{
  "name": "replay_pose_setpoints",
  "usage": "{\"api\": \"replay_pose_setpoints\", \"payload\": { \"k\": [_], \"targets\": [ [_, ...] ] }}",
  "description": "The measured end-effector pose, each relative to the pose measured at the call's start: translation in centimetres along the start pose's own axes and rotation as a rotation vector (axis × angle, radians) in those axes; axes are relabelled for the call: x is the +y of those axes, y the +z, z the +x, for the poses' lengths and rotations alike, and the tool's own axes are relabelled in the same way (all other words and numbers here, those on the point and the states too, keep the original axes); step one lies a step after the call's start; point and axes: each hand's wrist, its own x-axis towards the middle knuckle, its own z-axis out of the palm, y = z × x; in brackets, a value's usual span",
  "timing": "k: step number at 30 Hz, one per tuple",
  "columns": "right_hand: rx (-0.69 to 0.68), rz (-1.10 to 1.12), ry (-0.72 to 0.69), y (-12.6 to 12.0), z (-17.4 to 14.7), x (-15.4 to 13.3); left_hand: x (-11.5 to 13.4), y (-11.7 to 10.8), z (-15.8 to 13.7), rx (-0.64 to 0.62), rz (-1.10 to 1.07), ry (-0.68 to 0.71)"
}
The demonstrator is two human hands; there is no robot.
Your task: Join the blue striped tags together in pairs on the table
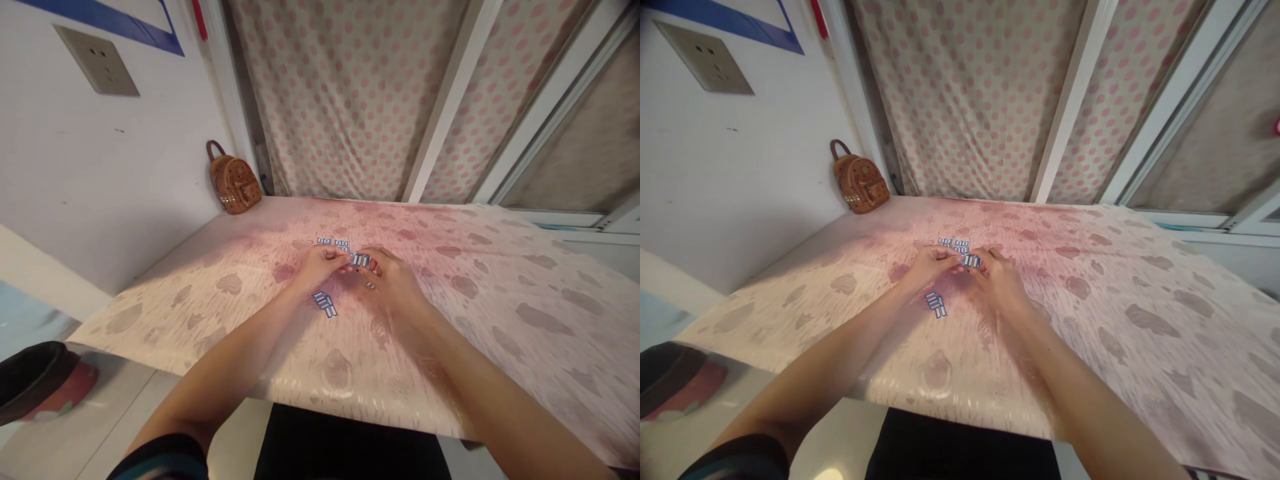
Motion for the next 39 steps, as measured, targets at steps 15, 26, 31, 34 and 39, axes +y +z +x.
{"api": "replay_pose_setpoints", "payload": {
  "k": [15,26,31,34,39],
  "targets": [
    [-0.159,0.175,-0.245,1.2,-0.7,-1.5,0.6,-1.4,1.4,0.25,0.056,-0.001],
    [-0.434,0.203,-0.442,3.8,-1.2,-1.9,0.9,-1.5,1.4,0.256,0.069,0.004],
    [-0.383,0.061,-0.322,2.1,-0.3,0.3,0.6,-1.6,1.5,0.239,0.065,0.011],
    [-0.372,-0.002,-0.245,1.2,-0.3,0.2,0.4,-1.6,1.5,0.23,0.064,0.024],
    [-0.472,-0.079,-0.197,0.7,-1.0,0.2,0.6,-1.4,1.4,0.249,0.05,0.004]
  ]
}}
